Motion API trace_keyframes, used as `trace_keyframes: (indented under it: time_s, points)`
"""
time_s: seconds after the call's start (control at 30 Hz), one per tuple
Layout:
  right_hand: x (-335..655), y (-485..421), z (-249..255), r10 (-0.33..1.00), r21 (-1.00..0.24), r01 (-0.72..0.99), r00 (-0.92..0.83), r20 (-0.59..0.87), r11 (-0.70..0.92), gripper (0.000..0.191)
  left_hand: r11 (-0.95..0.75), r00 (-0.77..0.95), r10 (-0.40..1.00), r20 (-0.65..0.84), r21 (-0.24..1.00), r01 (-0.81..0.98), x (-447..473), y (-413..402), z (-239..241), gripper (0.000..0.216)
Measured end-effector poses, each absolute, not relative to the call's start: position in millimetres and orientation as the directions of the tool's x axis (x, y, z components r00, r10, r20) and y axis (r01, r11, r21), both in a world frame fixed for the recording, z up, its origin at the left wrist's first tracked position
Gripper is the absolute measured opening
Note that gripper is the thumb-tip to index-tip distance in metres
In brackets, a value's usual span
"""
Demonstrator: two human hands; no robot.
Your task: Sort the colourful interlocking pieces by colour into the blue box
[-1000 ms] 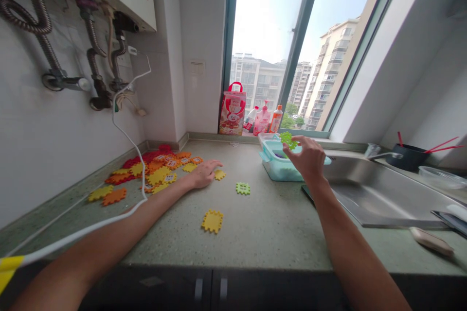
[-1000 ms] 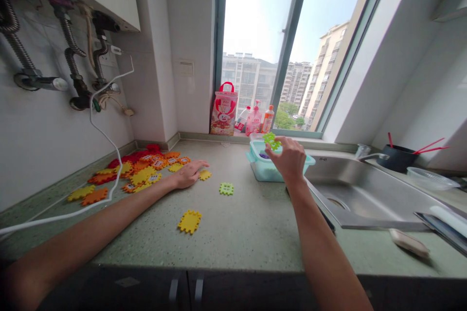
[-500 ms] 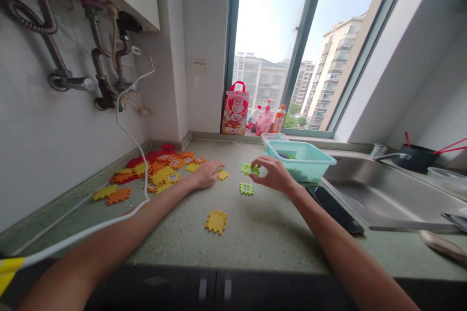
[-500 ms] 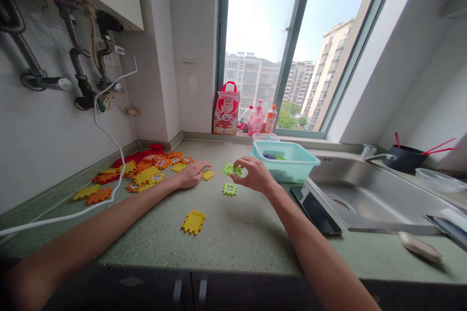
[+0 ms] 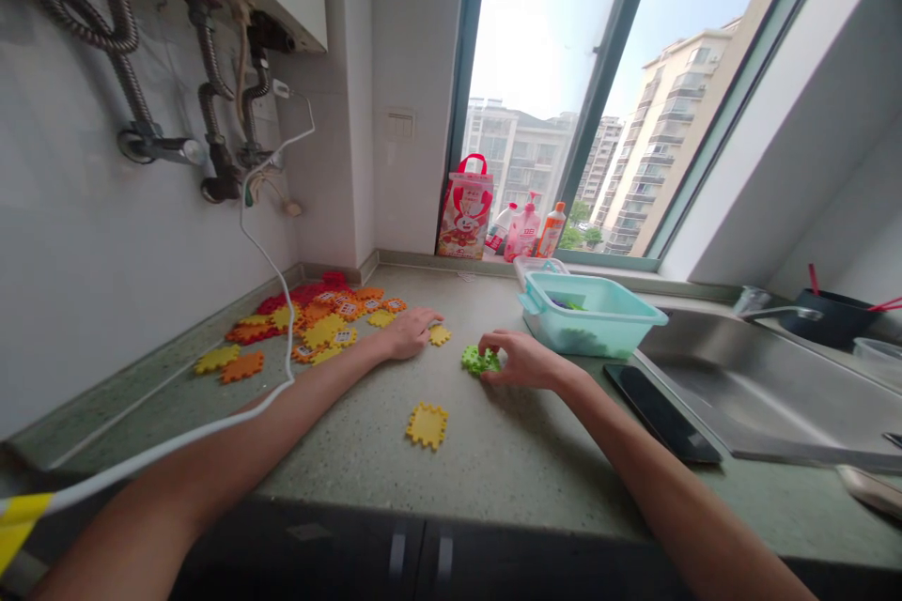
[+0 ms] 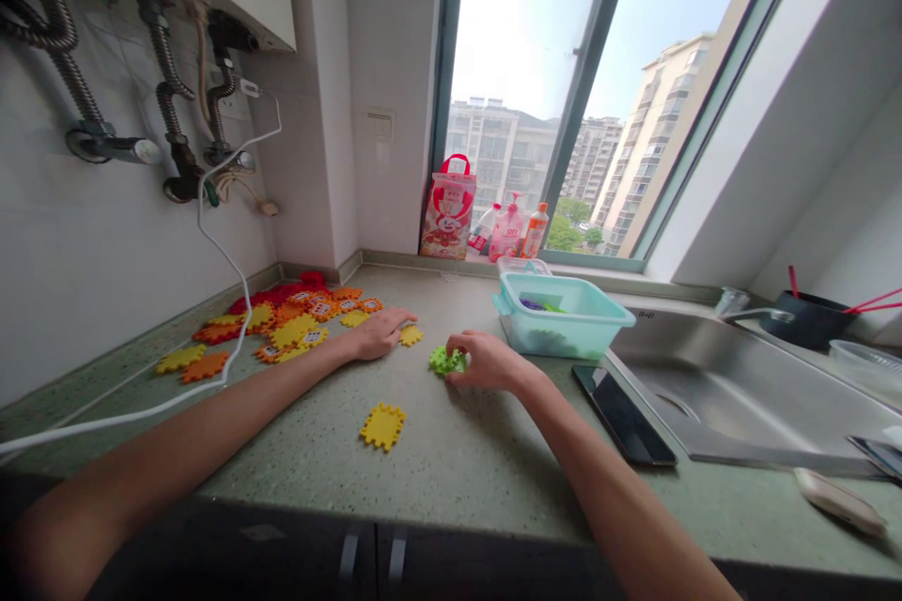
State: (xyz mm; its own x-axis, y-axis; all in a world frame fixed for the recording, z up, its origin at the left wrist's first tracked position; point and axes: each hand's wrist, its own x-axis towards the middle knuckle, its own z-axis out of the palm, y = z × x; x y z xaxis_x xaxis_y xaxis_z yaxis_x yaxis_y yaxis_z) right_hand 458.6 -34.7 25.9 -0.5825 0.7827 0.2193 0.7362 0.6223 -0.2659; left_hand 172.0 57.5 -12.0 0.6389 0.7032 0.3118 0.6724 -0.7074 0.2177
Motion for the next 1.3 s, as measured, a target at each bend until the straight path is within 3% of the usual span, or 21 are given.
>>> trace_keyframes:
  time_s: [0.13, 0.27, 0.33, 0.4, 0.5, 0.6, 0.7, 0.77, 0.87, 0.93, 1.03, 1.1, 1.17, 1.3]
  points:
    - [458, -35, 29, 0.711, -0.178, 0.703, -0.608, 0.353, 0.689, 0.031, -0.705, 0.633, 0.704, 0.321, 0.215, 0.676, 172, 58, -13, 0.048]
    - [482, -29, 52, 0.566, 0.008, 0.740, -0.522, 0.638, 0.673, 0.028, -0.713, 0.638, 0.697, 0.328, 0.220, 0.666, 172, 59, -14, 0.048]
    - [504, -25, 64, 0.524, 0.046, 0.858, -0.353, 0.775, 0.511, 0.027, -0.715, 0.640, 0.695, 0.326, 0.220, 0.664, 171, 59, -14, 0.048]
    - [530, -21, 71, 0.504, -0.002, 0.957, -0.151, 0.851, 0.290, 0.030, -0.714, 0.637, 0.695, 0.333, 0.221, 0.664, 171, 60, -14, 0.048]
    - [562, -18, 73, 0.568, -0.086, 0.996, 0.061, 0.821, 0.016, 0.035, -0.718, 0.636, 0.691, 0.343, 0.219, 0.661, 170, 62, -16, 0.048]
    - [572, -18, 74, 0.600, -0.089, 0.992, 0.127, 0.790, -0.093, 0.036, -0.721, 0.639, 0.687, 0.346, 0.215, 0.658, 170, 65, -18, 0.049]
    - [552, -22, 77, 0.500, -0.078, 0.997, 0.056, 0.864, 0.023, 0.032, -0.722, 0.639, 0.687, 0.346, 0.222, 0.655, 170, 67, -19, 0.049]
    - [521, -31, 76, 0.451, -0.059, 0.965, -0.064, 0.890, 0.255, 0.027, -0.709, 0.627, 0.700, 0.342, 0.233, 0.665, 170, 67, -19, 0.049]
    - [458, -57, 63, 0.436, -0.033, 0.689, -0.420, 0.796, 0.724, 0.022, -0.636, 0.546, 0.762, 0.349, 0.240, 0.733, 171, 63, -18, 0.044]
    - [418, -78, 47, 0.379, -0.065, 0.456, -0.643, 0.666, 0.888, 0.028, -0.560, 0.463, 0.809, 0.363, 0.234, 0.795, 172, 58, -14, 0.038]
    - [381, -98, 25, 0.340, -0.115, 0.325, -0.819, 0.462, 0.939, 0.042, -0.487, 0.387, 0.843, 0.373, 0.223, 0.845, 174, 50, -7, 0.028]
    - [377, -97, 17, 0.357, -0.126, 0.335, -0.854, 0.377, 0.934, 0.035, -0.481, 0.382, 0.844, 0.376, 0.219, 0.849, 176, 46, -2, 0.031]
    - [386, -85, 14, 0.402, -0.129, 0.381, -0.846, 0.351, 0.915, 0.023, -0.492, 0.391, 0.838, 0.379, 0.217, 0.843, 177, 43, 1, 0.039]
    - [422, -52, 15, 0.492, -0.139, 0.477, -0.784, 0.379, 0.868, 0.026, -0.531, 0.433, 0.811, 0.394, 0.184, 0.827, 176, 43, 1, 0.045]
